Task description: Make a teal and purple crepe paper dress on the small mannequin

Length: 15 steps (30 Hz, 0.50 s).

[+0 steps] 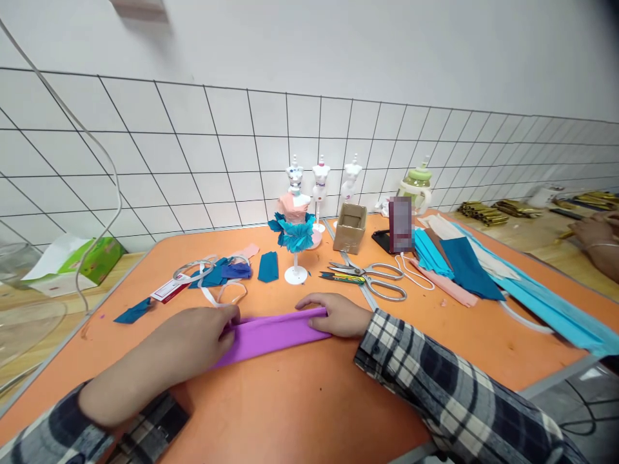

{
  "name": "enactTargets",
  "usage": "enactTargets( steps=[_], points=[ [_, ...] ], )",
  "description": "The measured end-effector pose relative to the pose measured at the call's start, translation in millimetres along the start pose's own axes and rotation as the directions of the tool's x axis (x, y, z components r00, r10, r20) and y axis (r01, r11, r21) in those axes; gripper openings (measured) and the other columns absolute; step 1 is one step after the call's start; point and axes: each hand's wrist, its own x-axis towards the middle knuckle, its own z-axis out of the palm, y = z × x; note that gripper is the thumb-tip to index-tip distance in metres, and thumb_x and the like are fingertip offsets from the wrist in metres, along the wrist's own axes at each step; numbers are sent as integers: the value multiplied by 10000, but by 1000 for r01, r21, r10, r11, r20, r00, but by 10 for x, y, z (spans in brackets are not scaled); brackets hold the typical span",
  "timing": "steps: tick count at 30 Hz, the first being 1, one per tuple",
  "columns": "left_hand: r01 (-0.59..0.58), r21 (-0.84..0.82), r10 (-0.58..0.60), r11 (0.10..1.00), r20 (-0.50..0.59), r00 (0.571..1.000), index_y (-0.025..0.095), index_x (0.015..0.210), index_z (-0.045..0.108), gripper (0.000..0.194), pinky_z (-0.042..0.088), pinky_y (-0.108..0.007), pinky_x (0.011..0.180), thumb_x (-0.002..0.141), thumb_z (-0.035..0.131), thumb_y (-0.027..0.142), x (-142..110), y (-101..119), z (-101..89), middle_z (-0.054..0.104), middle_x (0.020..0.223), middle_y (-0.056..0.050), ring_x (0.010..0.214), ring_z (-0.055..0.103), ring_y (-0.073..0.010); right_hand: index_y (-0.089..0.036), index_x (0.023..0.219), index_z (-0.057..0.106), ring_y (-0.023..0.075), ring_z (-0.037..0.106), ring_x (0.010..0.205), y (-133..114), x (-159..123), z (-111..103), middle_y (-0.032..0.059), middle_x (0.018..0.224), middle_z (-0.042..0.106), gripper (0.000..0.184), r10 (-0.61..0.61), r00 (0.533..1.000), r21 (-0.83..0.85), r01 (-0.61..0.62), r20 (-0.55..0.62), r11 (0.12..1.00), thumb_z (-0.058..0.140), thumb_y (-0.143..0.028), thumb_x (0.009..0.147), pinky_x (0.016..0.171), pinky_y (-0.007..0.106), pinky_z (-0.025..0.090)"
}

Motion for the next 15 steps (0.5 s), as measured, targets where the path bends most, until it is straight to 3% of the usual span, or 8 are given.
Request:
enactTargets(
  steps=[2, 4, 6, 8, 11, 15],
  points=[
    [-72, 78, 84, 994, -169, 982, 183, 1130, 676, 358, 491, -424, 892, 911, 452, 355, 16, 117, 65, 742, 1070, -128, 1016, 671, -311, -224, 1222, 615, 218, 625, 1089, 3, 6, 42, 48, 1240, 666, 416, 48, 996, 6, -48, -78, 999, 658, -273, 811, 939, 341, 455],
    [-202, 88, 220, 975, -322, 921, 149, 1281, 603, 459, 423, -449, 1035, 964, 420, 425, 27, 288, 177, 646, 1304, -155, 1213, 580, -312, -215, 1251, 574, 235, 632, 1060, 15, 15, 91, 74, 1217, 669, 449, 89, 982, -15, -92, -167, 996, 660, -346, 831, 904, 361, 469],
    [-381, 107, 395, 918, -318, 862, 200, 1413, 500, 515, 343, -472, 1120, 974, 434, 461, 39, 458, 319, 562, 1432, -121, 1316, 505, -294, -203, 1303, 520, 252, 628, 1076, 40, 31, 129, 95, 1239, 658, 505, 86, 965, -52, -102, -246, 993, 656, -342, 837, 900, 372, 470],
    [-454, 132, 471, 881, -326, 820, 248, 1487, 409, 588, 272, -531, 1154, 965, 451, 516, 62, 567, 459, 508, 1489, -102, 1360, 462, -313, -196, 1352, 475, 262, 615, 1118, 73, 51, 146, 100, 1294, 635, 560, 53, 958, -93, -82, -282, 992, 656, -297, 832, 923, 378, 462],
    [-428, 94, 433, 899, -338, 836, 268, 1495, 396, 577, 246, -573, 1152, 979, 415, 526, 127, 573, 605, 511, 1489, -89, 1358, 466, -321, -211, 1301, 535, 242, 625, 1107, 109, 72, 136, 65, 1265, 659, 453, 44, 966, -110, -74, -255, 991, 618, -262, 859, 929, 359, 464],
    [-217, -59, 184, 974, -343, 921, 151, 1429, 473, 539, 397, -475, 1055, 993, 406, 461, 241, 428, 659, 587, 1394, -144, 1264, 542, -301, -210, 1238, 596, 234, 609, 1116, 80, 52, 115, 66, 1219, 666, 360, 46, 977, -219, -93, -210, 971, 593, -256, 881, 956, 360, 448]
  ],
)
